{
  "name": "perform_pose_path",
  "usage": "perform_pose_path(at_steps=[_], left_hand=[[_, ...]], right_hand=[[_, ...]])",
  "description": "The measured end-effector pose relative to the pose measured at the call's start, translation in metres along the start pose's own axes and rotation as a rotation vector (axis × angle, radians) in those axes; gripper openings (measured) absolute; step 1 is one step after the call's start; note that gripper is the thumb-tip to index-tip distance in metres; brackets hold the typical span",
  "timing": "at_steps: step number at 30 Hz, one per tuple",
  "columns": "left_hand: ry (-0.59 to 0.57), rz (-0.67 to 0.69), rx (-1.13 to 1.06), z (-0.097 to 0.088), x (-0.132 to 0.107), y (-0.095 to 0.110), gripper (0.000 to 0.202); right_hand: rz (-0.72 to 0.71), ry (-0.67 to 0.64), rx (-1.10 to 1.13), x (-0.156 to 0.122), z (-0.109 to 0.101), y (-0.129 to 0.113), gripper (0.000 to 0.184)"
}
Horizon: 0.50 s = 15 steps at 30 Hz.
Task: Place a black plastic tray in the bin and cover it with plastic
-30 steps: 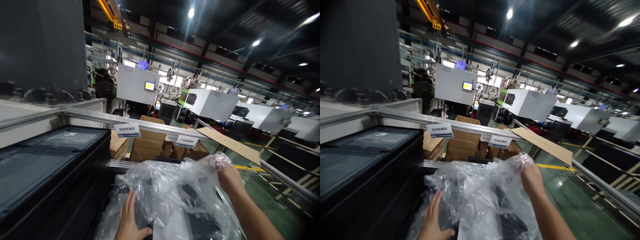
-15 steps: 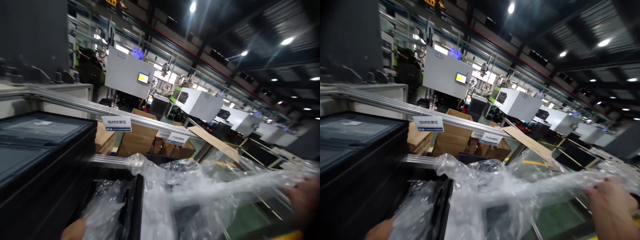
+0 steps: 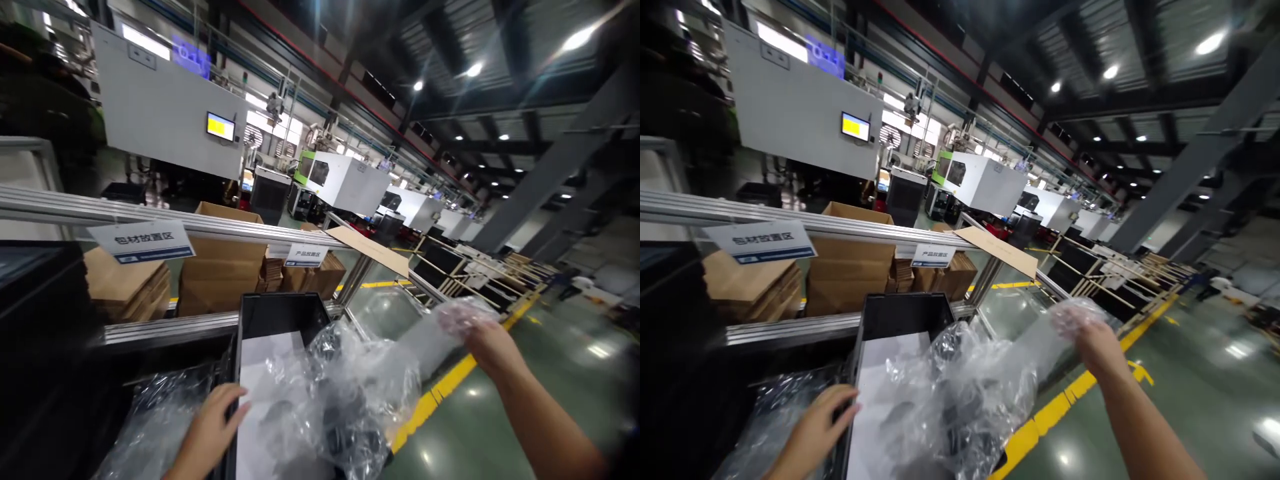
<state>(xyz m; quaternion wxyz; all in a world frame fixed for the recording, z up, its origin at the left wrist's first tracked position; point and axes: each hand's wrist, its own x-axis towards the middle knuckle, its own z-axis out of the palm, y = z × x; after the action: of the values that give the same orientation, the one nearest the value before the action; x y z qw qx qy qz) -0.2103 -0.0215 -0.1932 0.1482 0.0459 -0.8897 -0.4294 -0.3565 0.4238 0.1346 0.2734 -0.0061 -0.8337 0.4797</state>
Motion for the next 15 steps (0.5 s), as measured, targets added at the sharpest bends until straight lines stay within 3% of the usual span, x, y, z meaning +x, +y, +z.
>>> perform_pose_path(at_steps=[2, 3, 5, 7, 8, 11, 12, 15], left_hand=[[-0.062, 0.160, -0.117, 0.021, 0.019, 0.070, 0.033], [-0.060, 0.219, -0.142, 0.031, 0.028, 0.105, 0.042], [-0.031, 0.326, -0.191, 0.047, 0.049, 0.168, 0.079], [0.028, 0.374, -0.304, 0.054, 0.071, 0.214, 0.107], [0.001, 0.371, -0.377, 0.054, 0.083, 0.231, 0.102], [-0.176, 0.401, -0.486, 0.033, 0.116, 0.257, 0.028], [-0.202, 0.409, -0.472, 0.021, 0.123, 0.258, 0.015], [-0.175, 0.397, -0.376, -0.022, 0.129, 0.251, 0.014]], right_hand=[[0.003, -0.232, 0.070, -0.016, 0.012, -0.018, 0.029], [-0.011, -0.351, 0.094, -0.027, 0.017, -0.031, 0.033], [-0.085, -0.548, 0.104, -0.049, 0.027, -0.060, 0.036], [-0.230, -0.671, 0.072, -0.067, 0.036, -0.086, 0.034], [-0.342, -0.704, 0.032, -0.073, 0.039, -0.095, 0.031], [-0.753, -0.723, -0.259, -0.066, 0.034, -0.102, 0.024], [-0.857, -0.700, -0.400, -0.056, 0.027, -0.098, 0.025], [-0.963, -0.599, -0.793, -0.013, -0.008, -0.064, 0.014]])
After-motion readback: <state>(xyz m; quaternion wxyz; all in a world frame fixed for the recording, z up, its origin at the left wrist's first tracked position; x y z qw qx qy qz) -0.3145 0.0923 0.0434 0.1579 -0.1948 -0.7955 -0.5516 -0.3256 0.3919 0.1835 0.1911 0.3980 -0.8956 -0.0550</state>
